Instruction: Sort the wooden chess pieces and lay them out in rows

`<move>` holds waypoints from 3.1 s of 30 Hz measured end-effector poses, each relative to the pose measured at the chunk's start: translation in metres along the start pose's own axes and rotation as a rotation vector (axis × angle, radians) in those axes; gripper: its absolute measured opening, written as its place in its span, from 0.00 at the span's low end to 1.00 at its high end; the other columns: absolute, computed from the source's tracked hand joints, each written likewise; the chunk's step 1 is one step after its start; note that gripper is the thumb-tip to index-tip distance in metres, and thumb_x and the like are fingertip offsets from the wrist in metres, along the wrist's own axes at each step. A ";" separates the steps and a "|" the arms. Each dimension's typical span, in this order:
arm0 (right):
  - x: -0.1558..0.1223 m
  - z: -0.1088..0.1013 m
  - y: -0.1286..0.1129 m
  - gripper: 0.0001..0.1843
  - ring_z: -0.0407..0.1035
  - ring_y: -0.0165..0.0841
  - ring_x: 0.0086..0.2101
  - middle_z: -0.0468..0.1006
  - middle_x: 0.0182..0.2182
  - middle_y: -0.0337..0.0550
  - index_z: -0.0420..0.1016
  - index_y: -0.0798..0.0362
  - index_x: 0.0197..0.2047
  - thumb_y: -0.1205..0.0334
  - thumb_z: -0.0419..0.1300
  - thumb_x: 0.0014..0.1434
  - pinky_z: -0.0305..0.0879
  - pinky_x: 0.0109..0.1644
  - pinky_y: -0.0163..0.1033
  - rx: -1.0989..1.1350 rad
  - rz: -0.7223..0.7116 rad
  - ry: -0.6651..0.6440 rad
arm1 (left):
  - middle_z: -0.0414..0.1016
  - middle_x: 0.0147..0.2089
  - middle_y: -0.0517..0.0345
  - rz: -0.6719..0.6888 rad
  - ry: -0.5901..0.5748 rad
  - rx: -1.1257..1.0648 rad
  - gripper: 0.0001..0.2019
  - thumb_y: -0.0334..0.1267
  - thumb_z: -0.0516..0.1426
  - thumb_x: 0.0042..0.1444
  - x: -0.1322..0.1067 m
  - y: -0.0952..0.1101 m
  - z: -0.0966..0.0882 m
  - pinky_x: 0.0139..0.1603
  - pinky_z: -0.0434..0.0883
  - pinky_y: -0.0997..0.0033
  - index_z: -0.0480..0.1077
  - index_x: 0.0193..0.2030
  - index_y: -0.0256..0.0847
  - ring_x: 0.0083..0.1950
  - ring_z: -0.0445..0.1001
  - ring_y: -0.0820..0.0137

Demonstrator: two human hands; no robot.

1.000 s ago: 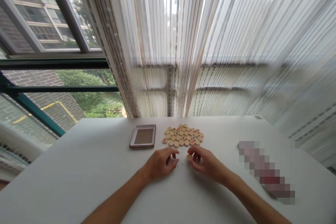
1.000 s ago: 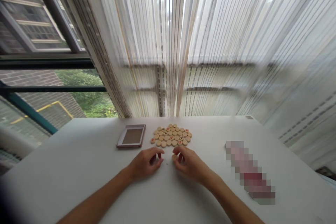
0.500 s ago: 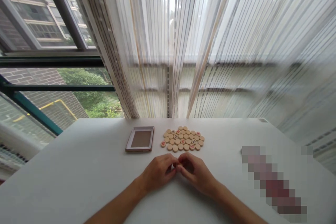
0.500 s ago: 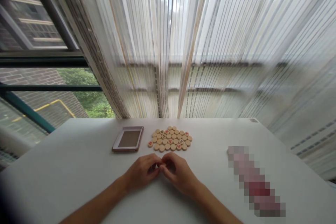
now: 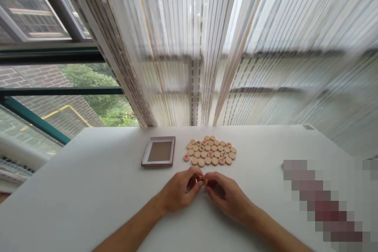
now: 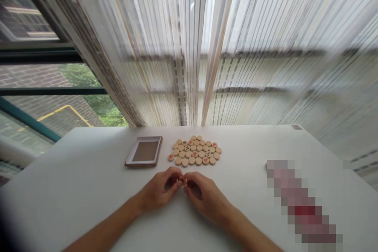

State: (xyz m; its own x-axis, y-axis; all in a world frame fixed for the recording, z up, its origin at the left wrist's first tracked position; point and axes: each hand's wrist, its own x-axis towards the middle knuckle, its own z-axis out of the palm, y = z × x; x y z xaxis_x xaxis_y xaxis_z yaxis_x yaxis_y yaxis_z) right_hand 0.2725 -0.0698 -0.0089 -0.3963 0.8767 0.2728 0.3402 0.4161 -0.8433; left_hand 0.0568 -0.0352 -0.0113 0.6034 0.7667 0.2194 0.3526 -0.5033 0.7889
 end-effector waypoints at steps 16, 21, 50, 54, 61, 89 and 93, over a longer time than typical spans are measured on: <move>-0.001 0.002 0.005 0.09 0.75 0.35 0.40 0.79 0.42 0.45 0.70 0.48 0.50 0.61 0.55 0.69 0.74 0.47 0.41 0.004 -0.005 0.058 | 0.79 0.38 0.57 -0.033 -0.001 -0.148 0.14 0.38 0.58 0.61 0.005 0.002 0.001 0.34 0.69 0.74 0.65 0.53 0.41 0.32 0.71 0.73; 0.000 0.002 0.005 0.07 0.74 0.33 0.38 0.78 0.40 0.43 0.70 0.48 0.49 0.62 0.55 0.68 0.73 0.46 0.40 -0.003 0.006 0.076 | 0.78 0.37 0.57 -0.061 0.014 -0.170 0.14 0.40 0.59 0.61 0.007 0.001 0.001 0.32 0.67 0.75 0.67 0.52 0.40 0.31 0.69 0.74; 0.002 0.003 0.004 0.06 0.71 0.31 0.34 0.76 0.35 0.39 0.69 0.49 0.45 0.60 0.59 0.65 0.69 0.40 0.36 -0.006 0.031 0.059 | 0.70 0.30 0.61 -0.090 0.011 -0.245 0.13 0.46 0.59 0.63 0.010 -0.003 -0.002 0.30 0.63 0.76 0.71 0.43 0.36 0.29 0.64 0.76; 0.002 0.002 0.004 0.05 0.71 0.31 0.34 0.76 0.36 0.39 0.69 0.49 0.43 0.61 0.60 0.65 0.69 0.41 0.36 -0.012 0.020 0.071 | 0.69 0.30 0.62 -0.081 -0.006 -0.203 0.13 0.45 0.60 0.62 0.010 -0.003 -0.002 0.29 0.62 0.77 0.72 0.45 0.37 0.29 0.64 0.76; 0.002 0.000 -0.001 0.07 0.72 0.31 0.36 0.76 0.37 0.41 0.69 0.49 0.48 0.64 0.58 0.65 0.71 0.43 0.37 0.041 -0.020 0.056 | 0.71 0.31 0.61 -0.083 0.009 -0.211 0.12 0.44 0.59 0.62 0.010 -0.003 -0.003 0.29 0.63 0.76 0.72 0.46 0.37 0.28 0.63 0.76; 0.004 0.000 -0.001 0.08 0.74 0.34 0.37 0.79 0.38 0.42 0.69 0.49 0.48 0.58 0.57 0.67 0.72 0.45 0.39 0.064 0.066 0.068 | 0.74 0.35 0.59 -0.074 0.016 -0.166 0.15 0.41 0.61 0.59 0.010 0.000 -0.002 0.31 0.67 0.76 0.70 0.51 0.38 0.30 0.69 0.75; 0.003 0.000 0.000 0.08 0.75 0.34 0.37 0.80 0.38 0.43 0.69 0.49 0.48 0.57 0.58 0.67 0.72 0.45 0.40 0.069 0.057 0.068 | 0.74 0.33 0.59 -0.080 0.019 -0.185 0.17 0.43 0.62 0.58 0.010 -0.003 -0.001 0.29 0.66 0.76 0.70 0.51 0.38 0.29 0.68 0.75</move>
State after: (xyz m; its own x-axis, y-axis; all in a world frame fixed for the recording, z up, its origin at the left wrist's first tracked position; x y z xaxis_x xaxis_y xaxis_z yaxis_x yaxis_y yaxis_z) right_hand 0.2712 -0.0670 -0.0076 -0.3184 0.9137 0.2523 0.3003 0.3497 -0.8874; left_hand 0.0614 -0.0258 -0.0106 0.5647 0.8093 0.1613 0.2604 -0.3602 0.8958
